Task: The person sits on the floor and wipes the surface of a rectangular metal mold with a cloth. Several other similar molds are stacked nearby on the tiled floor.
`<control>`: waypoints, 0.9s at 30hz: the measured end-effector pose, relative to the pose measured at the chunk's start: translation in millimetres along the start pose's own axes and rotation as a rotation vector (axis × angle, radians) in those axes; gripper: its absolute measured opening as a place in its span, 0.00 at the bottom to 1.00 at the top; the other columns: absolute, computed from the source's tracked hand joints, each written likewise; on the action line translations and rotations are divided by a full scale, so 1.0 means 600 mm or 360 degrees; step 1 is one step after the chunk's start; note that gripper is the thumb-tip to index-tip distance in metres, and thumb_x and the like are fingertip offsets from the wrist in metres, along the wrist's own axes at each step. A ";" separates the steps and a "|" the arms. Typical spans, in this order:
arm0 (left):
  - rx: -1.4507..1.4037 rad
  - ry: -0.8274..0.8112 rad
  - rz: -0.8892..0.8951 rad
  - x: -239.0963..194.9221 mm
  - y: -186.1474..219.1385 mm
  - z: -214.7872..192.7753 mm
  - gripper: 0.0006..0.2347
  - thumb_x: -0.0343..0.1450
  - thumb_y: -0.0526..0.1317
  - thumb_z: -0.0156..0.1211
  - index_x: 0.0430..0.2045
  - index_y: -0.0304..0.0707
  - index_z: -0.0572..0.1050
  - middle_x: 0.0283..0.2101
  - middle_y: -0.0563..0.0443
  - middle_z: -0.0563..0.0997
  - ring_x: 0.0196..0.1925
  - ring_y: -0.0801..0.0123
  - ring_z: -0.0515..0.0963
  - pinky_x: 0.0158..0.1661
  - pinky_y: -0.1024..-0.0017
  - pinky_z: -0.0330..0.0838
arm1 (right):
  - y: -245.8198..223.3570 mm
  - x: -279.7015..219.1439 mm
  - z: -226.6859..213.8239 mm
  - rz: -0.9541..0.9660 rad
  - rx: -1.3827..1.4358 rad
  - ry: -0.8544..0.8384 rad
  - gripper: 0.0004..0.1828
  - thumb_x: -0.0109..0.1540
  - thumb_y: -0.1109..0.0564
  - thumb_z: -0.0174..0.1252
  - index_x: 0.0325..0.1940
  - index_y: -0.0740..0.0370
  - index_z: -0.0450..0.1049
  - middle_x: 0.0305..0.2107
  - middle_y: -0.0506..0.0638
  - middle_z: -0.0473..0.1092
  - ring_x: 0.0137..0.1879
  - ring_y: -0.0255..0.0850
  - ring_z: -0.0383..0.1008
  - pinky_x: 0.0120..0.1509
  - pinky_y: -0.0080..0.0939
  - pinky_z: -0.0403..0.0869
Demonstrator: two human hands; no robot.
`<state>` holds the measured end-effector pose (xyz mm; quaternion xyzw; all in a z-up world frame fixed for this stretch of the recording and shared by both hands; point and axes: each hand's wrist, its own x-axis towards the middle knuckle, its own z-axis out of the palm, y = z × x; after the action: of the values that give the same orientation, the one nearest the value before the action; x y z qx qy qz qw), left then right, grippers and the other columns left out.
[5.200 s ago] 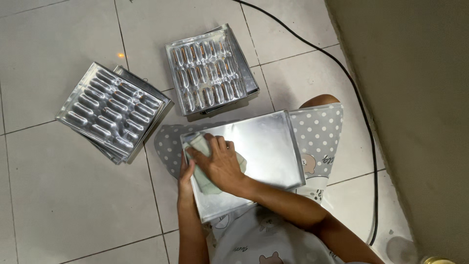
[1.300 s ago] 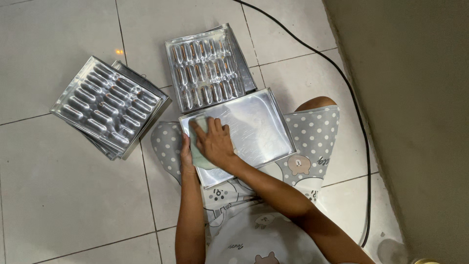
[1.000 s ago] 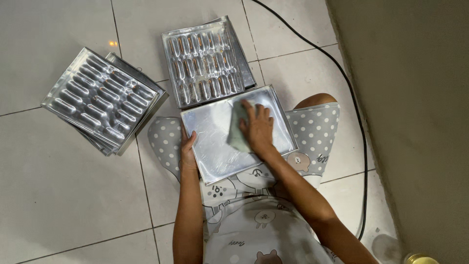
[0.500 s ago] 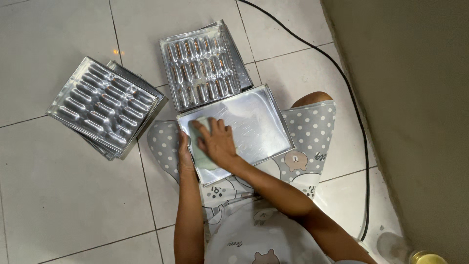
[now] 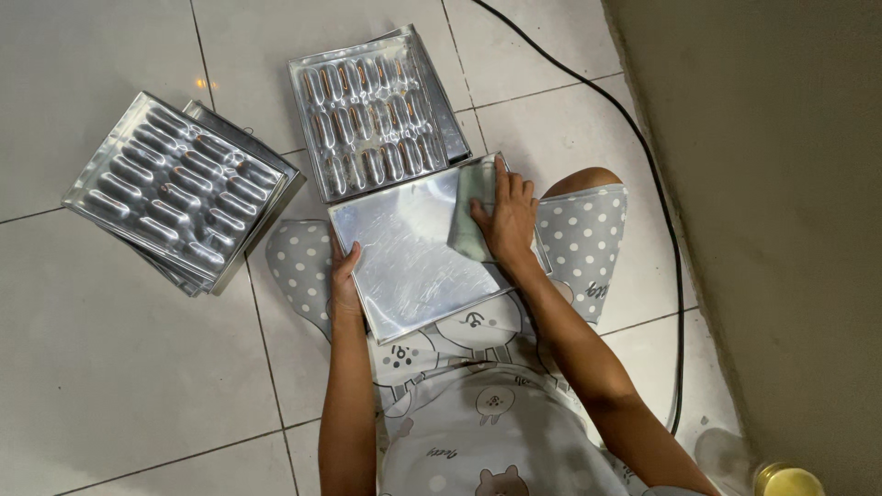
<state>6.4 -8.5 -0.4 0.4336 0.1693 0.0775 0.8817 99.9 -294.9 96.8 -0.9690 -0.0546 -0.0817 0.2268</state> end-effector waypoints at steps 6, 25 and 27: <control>-0.0034 0.0004 0.0029 0.022 -0.044 -0.046 0.28 0.77 0.46 0.56 0.74 0.57 0.56 0.68 0.51 0.72 0.63 0.64 0.77 0.66 0.56 0.67 | -0.090 -0.015 0.019 -0.0234 0.0490 -0.0234 0.56 0.53 0.45 0.72 0.81 0.53 0.53 0.56 0.56 0.66 0.60 0.57 0.64 0.58 0.61 0.71; -0.0053 -0.0057 0.0079 0.025 -0.033 -0.033 0.26 0.77 0.46 0.55 0.74 0.54 0.58 0.65 0.48 0.76 0.61 0.65 0.78 0.65 0.58 0.68 | -0.179 -0.041 -0.056 -0.0184 0.0135 -0.0334 0.43 0.55 0.49 0.69 0.74 0.42 0.64 0.50 0.54 0.59 0.54 0.61 0.70 0.51 0.63 0.75; -0.0136 0.0040 0.0012 0.026 -0.049 -0.048 0.25 0.78 0.52 0.52 0.72 0.57 0.61 0.62 0.48 0.78 0.59 0.65 0.80 0.63 0.59 0.71 | -0.214 -0.084 -0.025 -0.0253 0.0213 -0.0592 0.43 0.60 0.49 0.66 0.78 0.53 0.59 0.58 0.63 0.57 0.60 0.66 0.67 0.52 0.67 0.76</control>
<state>10.4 -0.7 -43.3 0.3952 0.1752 0.0934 0.8969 29.9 -190.6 156.2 -0.9428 -0.1772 0.0846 0.2694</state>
